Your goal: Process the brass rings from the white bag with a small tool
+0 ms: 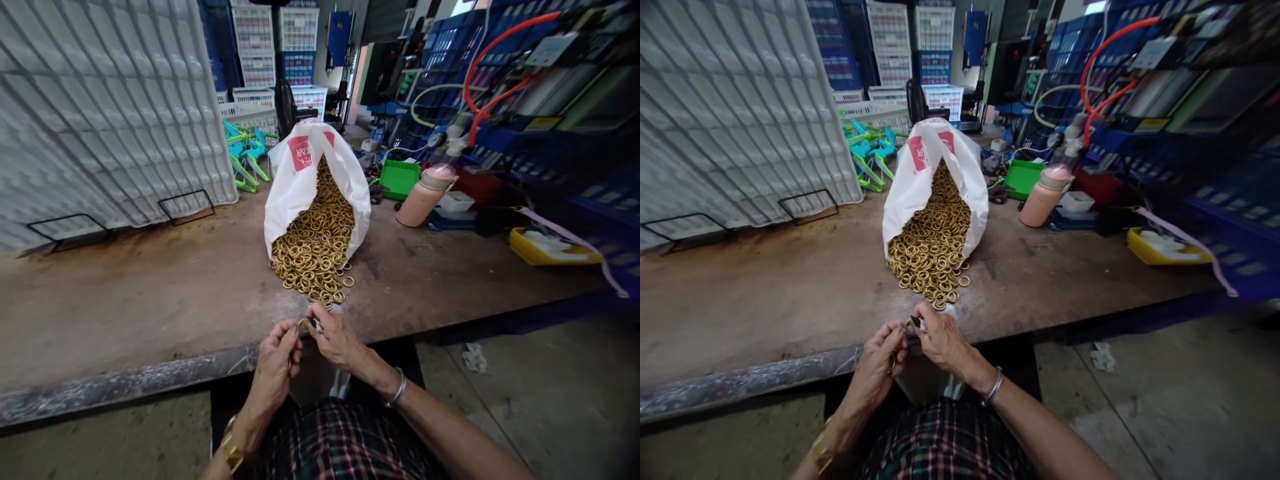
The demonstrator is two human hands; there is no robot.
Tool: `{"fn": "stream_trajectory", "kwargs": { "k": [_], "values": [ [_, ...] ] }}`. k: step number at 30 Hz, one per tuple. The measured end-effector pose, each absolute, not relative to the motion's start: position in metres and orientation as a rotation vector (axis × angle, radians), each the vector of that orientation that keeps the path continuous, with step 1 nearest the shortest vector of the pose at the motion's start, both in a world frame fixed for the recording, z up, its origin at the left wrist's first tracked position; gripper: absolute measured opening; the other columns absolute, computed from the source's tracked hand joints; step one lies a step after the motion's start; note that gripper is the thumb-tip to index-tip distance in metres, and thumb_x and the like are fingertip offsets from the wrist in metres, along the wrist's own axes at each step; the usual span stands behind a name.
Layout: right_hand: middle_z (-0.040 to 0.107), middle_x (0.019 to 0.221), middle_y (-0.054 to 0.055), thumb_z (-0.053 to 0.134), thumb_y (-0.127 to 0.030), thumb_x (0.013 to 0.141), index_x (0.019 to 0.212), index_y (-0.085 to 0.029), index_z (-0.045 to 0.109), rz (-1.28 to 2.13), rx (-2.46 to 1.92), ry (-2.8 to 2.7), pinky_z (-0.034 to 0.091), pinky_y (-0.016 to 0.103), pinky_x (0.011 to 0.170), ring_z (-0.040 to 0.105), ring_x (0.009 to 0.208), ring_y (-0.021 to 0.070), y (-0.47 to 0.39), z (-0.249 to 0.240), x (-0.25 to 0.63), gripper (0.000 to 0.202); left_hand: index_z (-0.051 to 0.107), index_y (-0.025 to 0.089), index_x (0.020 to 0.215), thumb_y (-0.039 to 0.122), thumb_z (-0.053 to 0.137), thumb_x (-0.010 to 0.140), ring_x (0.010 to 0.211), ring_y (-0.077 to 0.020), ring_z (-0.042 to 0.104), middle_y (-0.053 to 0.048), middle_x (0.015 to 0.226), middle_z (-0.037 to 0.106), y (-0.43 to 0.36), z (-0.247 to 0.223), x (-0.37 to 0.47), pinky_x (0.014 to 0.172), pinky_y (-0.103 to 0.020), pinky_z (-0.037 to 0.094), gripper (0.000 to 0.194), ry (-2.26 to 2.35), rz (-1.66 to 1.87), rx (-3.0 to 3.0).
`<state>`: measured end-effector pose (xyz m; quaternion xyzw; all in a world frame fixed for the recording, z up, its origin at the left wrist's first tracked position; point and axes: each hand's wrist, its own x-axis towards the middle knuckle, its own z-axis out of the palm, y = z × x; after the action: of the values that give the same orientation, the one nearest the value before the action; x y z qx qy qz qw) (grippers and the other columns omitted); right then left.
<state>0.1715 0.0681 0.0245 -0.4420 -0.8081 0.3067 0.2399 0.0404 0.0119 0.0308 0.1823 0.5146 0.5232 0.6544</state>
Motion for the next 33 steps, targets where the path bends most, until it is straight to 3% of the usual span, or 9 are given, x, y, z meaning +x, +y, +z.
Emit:
{"fn": "stream_trajectory", "kwargs": {
  "k": [10,14,33],
  "values": [
    [0.043,0.057,-0.006,0.042,-0.028,0.083,0.067,-0.017,0.047,1.316,-1.199,-1.922,0.030,0.020,0.052,0.040,0.056,0.0086,0.069,0.033,0.149,0.021,0.060,0.015,0.073,0.045,0.061,0.071,0.044,-0.0068,0.037,0.005,0.053,0.047,0.010,0.028,0.030,0.041,-0.018,0.027,0.030,1.442,1.242,0.828],
    [0.040,0.056,-0.007,0.043,-0.027,0.081,0.068,-0.017,0.049,1.334,-1.227,-1.867,0.027,0.020,0.049,0.036,0.053,0.0077,0.069,0.035,0.147,0.017,0.055,0.017,0.081,0.049,0.059,0.071,0.039,-0.0048,0.034,0.006,0.054,0.046,0.011,0.026,0.031,0.037,-0.016,0.022,0.033,1.343,1.145,0.665],
    [0.050,0.061,-0.004,0.041,-0.024,0.081,0.070,-0.016,0.054,1.428,-1.094,-1.761,0.037,0.021,0.060,0.046,0.061,0.0094,0.074,0.031,0.149,0.018,0.049,0.018,0.075,0.040,0.063,0.072,0.043,-0.0033,0.034,0.006,0.057,0.045,0.012,0.033,0.031,0.039,-0.015,0.021,0.027,1.047,1.177,0.514]
  ]
}}
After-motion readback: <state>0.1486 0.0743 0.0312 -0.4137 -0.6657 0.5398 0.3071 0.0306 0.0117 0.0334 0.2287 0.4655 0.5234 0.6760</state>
